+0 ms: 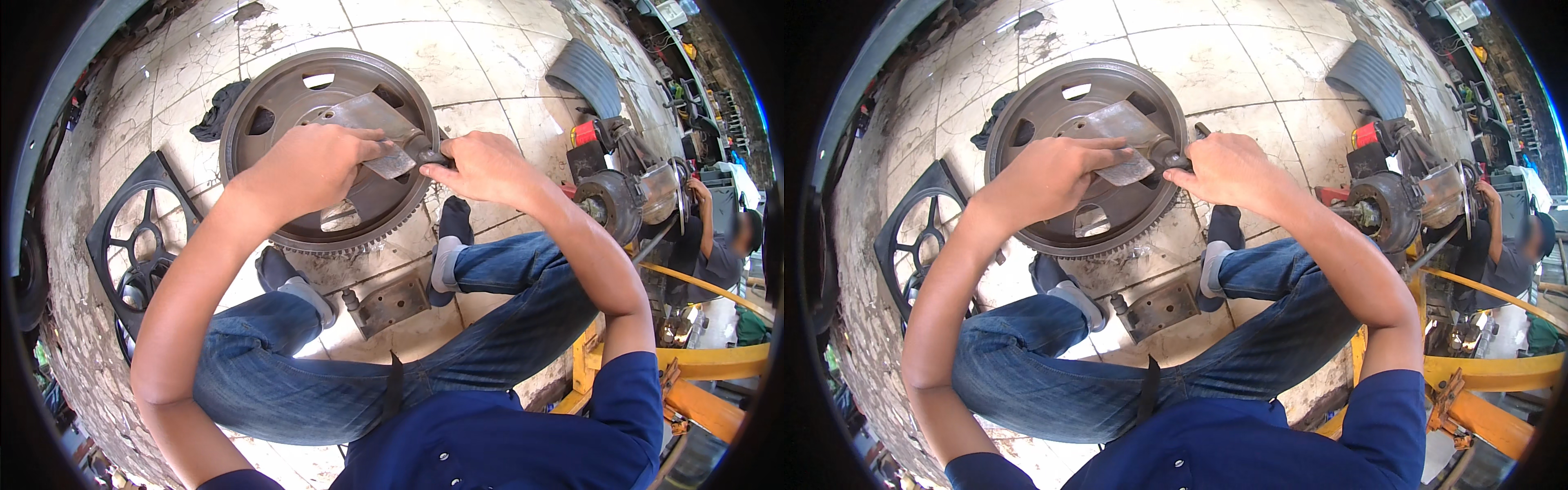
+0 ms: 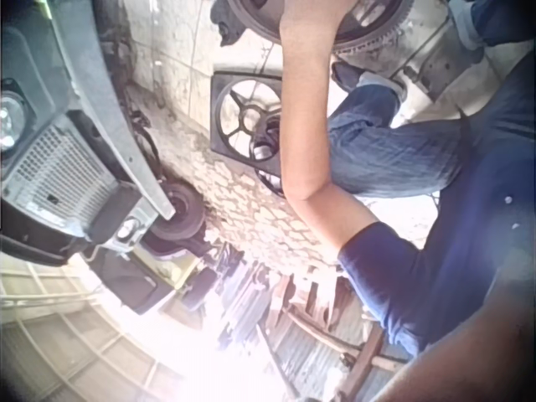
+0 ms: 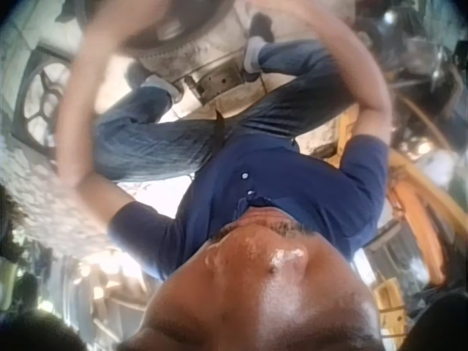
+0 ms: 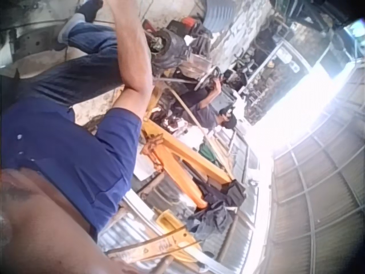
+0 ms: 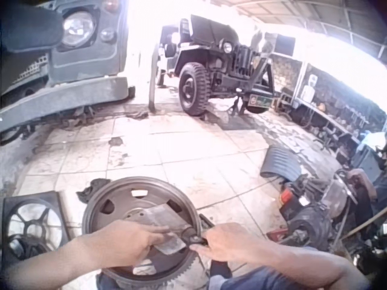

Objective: The person sits on the floor and uses a sanding block to smooth the surface of a circular metal part. They repeatedly rub the sanding block over the face and edges of the part, occasionally flipping it over to work on the other side.

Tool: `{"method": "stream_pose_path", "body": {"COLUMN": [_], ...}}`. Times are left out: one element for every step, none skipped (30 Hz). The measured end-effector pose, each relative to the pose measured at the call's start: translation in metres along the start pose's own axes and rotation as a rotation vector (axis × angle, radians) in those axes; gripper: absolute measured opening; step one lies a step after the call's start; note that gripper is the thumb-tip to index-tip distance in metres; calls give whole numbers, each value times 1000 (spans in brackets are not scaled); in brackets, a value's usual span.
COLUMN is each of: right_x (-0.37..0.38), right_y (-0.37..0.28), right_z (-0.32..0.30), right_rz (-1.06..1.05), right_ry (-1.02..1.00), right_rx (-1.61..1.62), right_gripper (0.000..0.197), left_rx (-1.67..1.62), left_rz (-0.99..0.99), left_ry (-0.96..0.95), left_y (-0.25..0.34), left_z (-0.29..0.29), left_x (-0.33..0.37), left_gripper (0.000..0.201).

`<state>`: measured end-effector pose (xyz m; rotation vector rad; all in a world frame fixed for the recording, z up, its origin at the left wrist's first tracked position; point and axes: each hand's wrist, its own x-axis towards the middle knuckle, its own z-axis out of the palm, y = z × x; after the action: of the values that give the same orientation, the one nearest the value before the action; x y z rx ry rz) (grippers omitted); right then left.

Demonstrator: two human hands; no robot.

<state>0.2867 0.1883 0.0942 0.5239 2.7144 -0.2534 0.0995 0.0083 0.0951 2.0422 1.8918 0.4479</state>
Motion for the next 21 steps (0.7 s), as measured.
{"method": "stream_pose_path", "body": {"right_x": [1,2,2,3,3,3,3,2,2,2,2,3,4,5,4,3,1,-2,-3,-3,-2], "right_y": [1,1,2,3,6,6,6,5,4,4,3,3,2,1,2,5,8,12,13,15,17], "right_z": [0,0,-1,1,5,7,6,5,5,2,-2,-4,-4,-3,-2,-1,0,1,3,3,3], "right_rz": [-4,-8,-11,-16,-19,-28,-30,-32,-34,-38,-43,-44,-45,-47,-38,-48,-58,-64,-82,-98,-116], "right_ry": [-19,-38,-56,-42,-28,-13,-14,-16,-22,-34,-46,-57,-64,-71,-77,-60,-43,-27,-27,-28,-27], "right_rx": [1,3,2,-4,-10,-15,-15,-15,-15,-2,10,23,27,32,38,31,25,22,34,46,54], "right_gripper": [58,59,59,59,59,59,60,60,61,60,60,60,60,59,59,59,58,58,57,55,54], "left_rx": [-22,-30,-38,-45,-51,-55,-59,-45,-37,-24,6,36,66,49,29,9,-6,-21,-33,-72,-111], "left_rz": [-1,-14,-26,-37,-12,9,30,43,54,61,83,109,133,96,70,46,23,5,-22,-10,1], "left_ry": [-9,-39,-67,-95,-61,-27,7,33,57,85,126,166,206,152,96,40,-6,-55,-105,-98,-87], "left_y": [-1,-3,-4,-5,-5,-5,-5,-6,-7,-8,-9,-8,-9,-11,-9,-6,-2,3,6,4,-1], "left_z": [-4,-9,-14,-16,-14,-11,-8,-1,10,18,25,29,31,31,25,18,8,-4,-11,-11,-12], "left_x": [-2,-3,-4,-4,-4,-6,-7,-6,-2,1,2,5,6,2,2,2,1,0,-3,-6,-10], "left_gripper": [51,52,52,52,52,53,53,53,53,53,53,52,52,52,51,51,51,50,50,50,49]}}
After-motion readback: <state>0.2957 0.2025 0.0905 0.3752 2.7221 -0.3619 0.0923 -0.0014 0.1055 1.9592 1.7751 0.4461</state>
